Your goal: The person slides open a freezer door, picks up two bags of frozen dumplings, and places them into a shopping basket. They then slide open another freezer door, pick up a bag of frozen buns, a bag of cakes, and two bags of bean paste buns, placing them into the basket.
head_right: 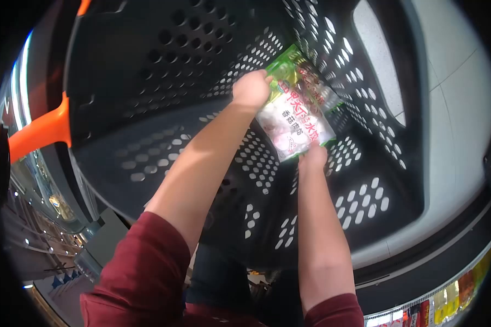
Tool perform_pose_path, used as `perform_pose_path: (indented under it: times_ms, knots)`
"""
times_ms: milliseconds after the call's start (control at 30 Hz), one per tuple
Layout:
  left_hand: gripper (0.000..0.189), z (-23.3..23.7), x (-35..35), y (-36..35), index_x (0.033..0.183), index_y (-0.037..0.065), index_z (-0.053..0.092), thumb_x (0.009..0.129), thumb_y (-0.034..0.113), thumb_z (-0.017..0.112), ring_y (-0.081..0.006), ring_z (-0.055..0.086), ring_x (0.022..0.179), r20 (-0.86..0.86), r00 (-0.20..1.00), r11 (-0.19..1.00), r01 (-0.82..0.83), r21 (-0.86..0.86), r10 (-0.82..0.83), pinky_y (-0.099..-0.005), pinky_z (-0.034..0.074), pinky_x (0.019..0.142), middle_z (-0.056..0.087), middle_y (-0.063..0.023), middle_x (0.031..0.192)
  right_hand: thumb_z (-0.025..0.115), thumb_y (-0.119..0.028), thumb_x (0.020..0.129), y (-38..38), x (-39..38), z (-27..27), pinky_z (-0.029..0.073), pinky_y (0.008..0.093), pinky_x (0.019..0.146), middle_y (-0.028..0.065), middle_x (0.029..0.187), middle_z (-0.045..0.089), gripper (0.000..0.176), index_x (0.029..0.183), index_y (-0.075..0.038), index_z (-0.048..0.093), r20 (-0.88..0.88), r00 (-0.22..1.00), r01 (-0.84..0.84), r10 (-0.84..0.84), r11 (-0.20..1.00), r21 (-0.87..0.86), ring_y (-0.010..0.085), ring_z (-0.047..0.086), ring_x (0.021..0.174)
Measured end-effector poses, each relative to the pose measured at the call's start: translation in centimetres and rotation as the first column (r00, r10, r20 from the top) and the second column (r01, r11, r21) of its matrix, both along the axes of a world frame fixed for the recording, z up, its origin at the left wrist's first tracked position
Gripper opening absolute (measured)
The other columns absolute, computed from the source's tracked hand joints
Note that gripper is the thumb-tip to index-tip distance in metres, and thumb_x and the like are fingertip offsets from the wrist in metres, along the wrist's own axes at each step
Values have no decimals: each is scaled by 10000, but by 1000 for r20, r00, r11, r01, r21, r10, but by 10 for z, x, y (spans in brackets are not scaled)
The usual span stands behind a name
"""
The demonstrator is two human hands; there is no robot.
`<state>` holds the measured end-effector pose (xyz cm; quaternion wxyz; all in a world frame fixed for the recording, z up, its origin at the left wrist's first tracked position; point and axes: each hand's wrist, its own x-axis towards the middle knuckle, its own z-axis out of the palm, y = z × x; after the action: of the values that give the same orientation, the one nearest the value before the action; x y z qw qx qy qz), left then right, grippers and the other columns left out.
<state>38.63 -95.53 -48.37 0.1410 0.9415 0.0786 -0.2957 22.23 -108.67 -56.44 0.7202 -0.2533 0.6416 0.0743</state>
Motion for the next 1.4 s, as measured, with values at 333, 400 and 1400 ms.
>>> perform_pose_path:
  times_ms: [333,400,1400]
  knots:
    - [463,-82,56,-12,1154,65,420,762,295,503,-295,416,1106,-209,967,989,-143,33,147,-372,320,926,404,-166,1219,378,-261,865,-18,79,-39,349,352,811,89,1247,366,432,1249,-82,293,-19,952,-305,307,949,79,217,361,1118]
    - [452,-48,38,-9,1129,36,424,760,288,491,-298,441,1061,-162,984,996,-84,-42,77,-363,290,947,431,-177,1168,388,-278,856,-15,75,-16,356,346,789,88,1254,364,450,1242,-60,307,-11,910,-407,414,899,164,216,376,1102]
    - [359,507,95,790,1087,68,481,806,292,458,-279,412,1108,890,456,834,-491,251,0,-404,328,913,463,-121,1179,541,-164,810,253,14,570,455,317,771,119,961,562,368,1129,-34,411,213,318,-862,924,375,-342,219,568,845]
